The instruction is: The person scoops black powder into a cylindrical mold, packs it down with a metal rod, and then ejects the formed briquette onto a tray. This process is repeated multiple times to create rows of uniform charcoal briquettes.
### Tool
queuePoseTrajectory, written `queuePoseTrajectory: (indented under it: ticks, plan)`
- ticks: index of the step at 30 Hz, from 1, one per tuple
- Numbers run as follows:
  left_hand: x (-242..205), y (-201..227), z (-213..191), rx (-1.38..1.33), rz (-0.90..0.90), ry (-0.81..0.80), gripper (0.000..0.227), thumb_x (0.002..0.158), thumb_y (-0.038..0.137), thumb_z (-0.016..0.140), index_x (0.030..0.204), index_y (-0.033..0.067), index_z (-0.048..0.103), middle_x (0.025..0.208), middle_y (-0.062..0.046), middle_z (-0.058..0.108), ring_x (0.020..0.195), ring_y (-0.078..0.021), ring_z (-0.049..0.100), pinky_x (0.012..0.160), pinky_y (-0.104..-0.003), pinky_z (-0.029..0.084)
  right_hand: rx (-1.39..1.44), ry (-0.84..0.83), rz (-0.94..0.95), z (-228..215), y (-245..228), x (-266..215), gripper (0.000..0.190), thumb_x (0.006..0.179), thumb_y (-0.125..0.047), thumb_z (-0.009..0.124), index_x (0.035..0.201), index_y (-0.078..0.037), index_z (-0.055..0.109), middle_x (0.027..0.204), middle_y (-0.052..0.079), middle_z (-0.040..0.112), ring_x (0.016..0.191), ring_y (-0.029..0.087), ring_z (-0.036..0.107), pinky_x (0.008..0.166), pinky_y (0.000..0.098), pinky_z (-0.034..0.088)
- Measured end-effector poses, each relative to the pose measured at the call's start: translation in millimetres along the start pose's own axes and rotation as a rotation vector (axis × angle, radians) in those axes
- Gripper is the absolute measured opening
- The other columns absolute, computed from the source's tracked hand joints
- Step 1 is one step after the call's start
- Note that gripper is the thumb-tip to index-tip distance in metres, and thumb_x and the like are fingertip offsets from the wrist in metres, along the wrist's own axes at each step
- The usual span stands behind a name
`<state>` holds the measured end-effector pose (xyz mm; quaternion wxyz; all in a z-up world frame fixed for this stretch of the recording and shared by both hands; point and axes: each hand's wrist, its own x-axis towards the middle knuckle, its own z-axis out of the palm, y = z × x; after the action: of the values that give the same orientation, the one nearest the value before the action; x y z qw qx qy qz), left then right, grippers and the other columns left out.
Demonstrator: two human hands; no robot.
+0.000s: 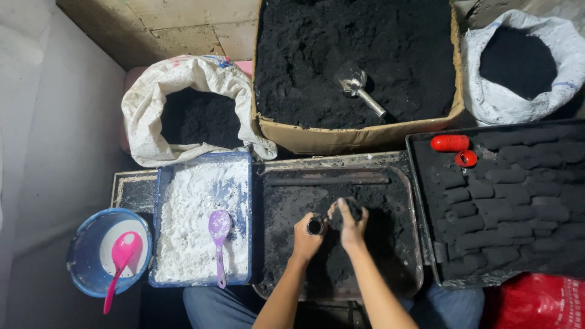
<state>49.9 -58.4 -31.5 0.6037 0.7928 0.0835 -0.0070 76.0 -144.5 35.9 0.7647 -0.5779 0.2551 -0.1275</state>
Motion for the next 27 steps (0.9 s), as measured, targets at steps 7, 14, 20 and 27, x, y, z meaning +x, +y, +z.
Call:
queuePoseTrajectory:
  ticks: [7, 14, 20, 27]
  plan:
    - [2.8, 126.8, -53.7, 0.053, -0.326, -0.325, 0.076, 0.072, 0.018, 0.065, 0.120, -0.0120, 0.016, 0.109, -0.032, 0.054, 0.106, -0.0417, 0.051, 0.088, -0.051, 0.043, -0.275, 0.324, 0.218, -13.9, -43.0, -8.9, 0.061, 0.068, -0.033, 0.078, 0.102, 0.008, 0.047, 0.086, 0.021, 0.056, 0.081, 0.024, 0.056, 0.072, 0.0350, 0.047]
    - [23.2, 138.1, -85.3, 0.838, -0.331, -0.657, 0.069, 0.068, 0.001, 0.062, 0.129, 0.0028, 0.029, 0.133, -0.028, 0.030, 0.109, -0.0413, 0.049, 0.091, -0.056, 0.037, -0.353, 0.305, 0.209, -57.6, -3.4, 13.8, 0.048, 0.069, -0.035, 0.077, 0.092, 0.001, 0.055, 0.085, 0.017, 0.058, 0.081, 0.021, 0.057, 0.073, 0.0302, 0.045]
    - [16.6, 149.3, -97.5, 0.775, -0.284, -0.577, 0.055, 0.063, -0.002, 0.061, 0.117, 0.0111, 0.056, 0.135, -0.027, 0.028, 0.097, -0.0453, 0.055, 0.080, -0.051, 0.050, -0.049, 0.283, 0.270, -67.7, 29.0, 32.1, 0.036, 0.069, -0.025, 0.077, 0.079, -0.001, 0.053, 0.065, 0.016, 0.059, 0.054, 0.021, 0.060, 0.048, 0.0318, 0.051]
    - [10.0, 80.0, -76.1, 0.697, -0.081, -0.354, 0.035, 0.064, 0.014, 0.073, 0.096, 0.0064, 0.061, 0.089, -0.016, 0.062, 0.086, -0.0326, 0.063, 0.072, -0.040, 0.054, 0.192, 0.318, 0.367, -46.8, -6.0, 16.9, 0.025, 0.070, -0.021, 0.075, 0.063, -0.005, 0.057, 0.055, 0.012, 0.054, 0.048, 0.020, 0.059, 0.043, 0.0315, 0.051]
